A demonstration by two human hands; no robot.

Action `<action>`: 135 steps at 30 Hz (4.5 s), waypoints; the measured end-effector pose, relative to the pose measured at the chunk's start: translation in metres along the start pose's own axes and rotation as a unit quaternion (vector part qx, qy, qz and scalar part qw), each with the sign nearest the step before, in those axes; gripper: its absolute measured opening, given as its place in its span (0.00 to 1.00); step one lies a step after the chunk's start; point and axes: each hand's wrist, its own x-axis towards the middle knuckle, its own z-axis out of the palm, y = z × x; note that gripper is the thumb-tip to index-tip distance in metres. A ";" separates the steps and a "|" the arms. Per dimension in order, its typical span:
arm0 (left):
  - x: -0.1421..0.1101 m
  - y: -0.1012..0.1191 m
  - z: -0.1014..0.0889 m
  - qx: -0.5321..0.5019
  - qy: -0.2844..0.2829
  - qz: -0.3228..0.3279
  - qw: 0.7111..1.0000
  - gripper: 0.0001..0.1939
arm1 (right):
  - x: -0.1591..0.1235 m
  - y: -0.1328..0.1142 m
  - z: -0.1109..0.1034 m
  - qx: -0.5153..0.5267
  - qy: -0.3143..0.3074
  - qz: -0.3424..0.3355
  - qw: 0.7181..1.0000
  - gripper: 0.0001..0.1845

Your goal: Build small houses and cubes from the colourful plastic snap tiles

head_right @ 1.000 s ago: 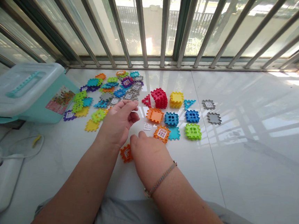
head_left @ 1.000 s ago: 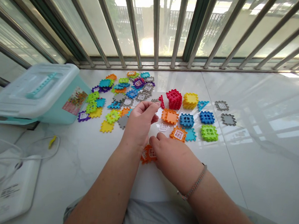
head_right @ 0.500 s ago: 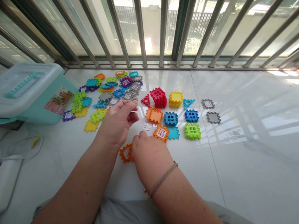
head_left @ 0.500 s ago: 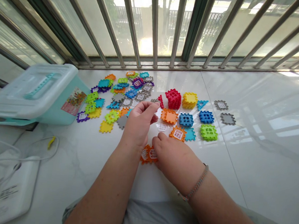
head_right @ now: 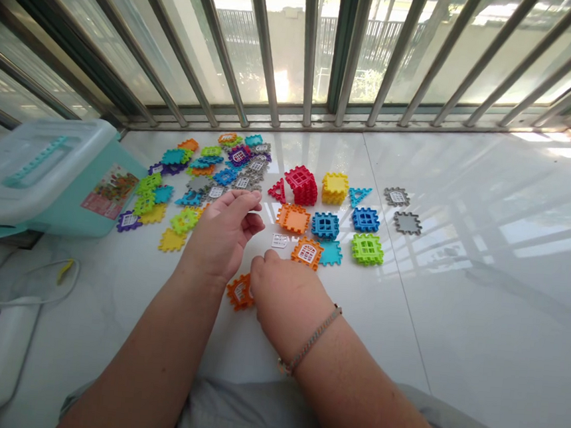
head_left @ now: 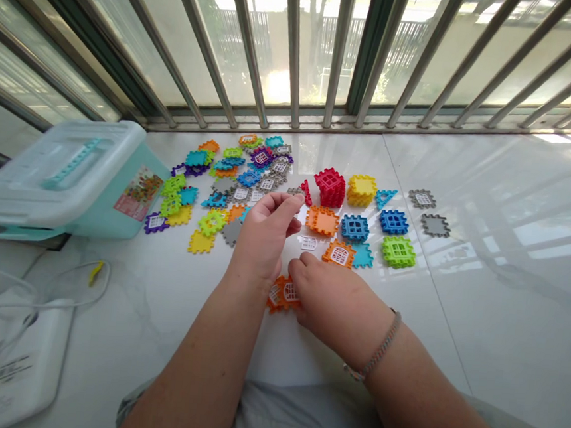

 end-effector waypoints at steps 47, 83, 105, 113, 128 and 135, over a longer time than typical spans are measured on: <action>-0.002 -0.011 0.002 0.018 -0.026 0.009 0.999 0.16 | 0.002 0.003 -0.004 0.034 0.028 0.009 0.999 0.17; -0.004 0.000 0.002 0.001 0.002 0.011 1.000 0.16 | 0.003 0.005 -0.010 -0.003 0.101 -0.012 0.995 0.15; -0.007 0.000 0.004 -0.025 -0.003 0.006 1.000 0.16 | 0.003 0.005 -0.013 -0.012 0.094 0.047 0.994 0.10; -0.009 -0.003 0.004 -0.016 -0.019 -0.005 1.000 0.16 | 0.003 0.004 -0.011 -0.013 0.084 0.066 0.994 0.13; -0.007 -0.006 0.004 -0.002 -0.014 0.003 1.000 0.18 | 0.002 0.004 -0.014 -0.022 0.075 0.068 0.995 0.13; -0.001 0.001 -0.002 -0.021 0.015 0.012 1.000 0.19 | -0.001 0.011 -0.022 -0.028 0.105 0.105 0.988 0.14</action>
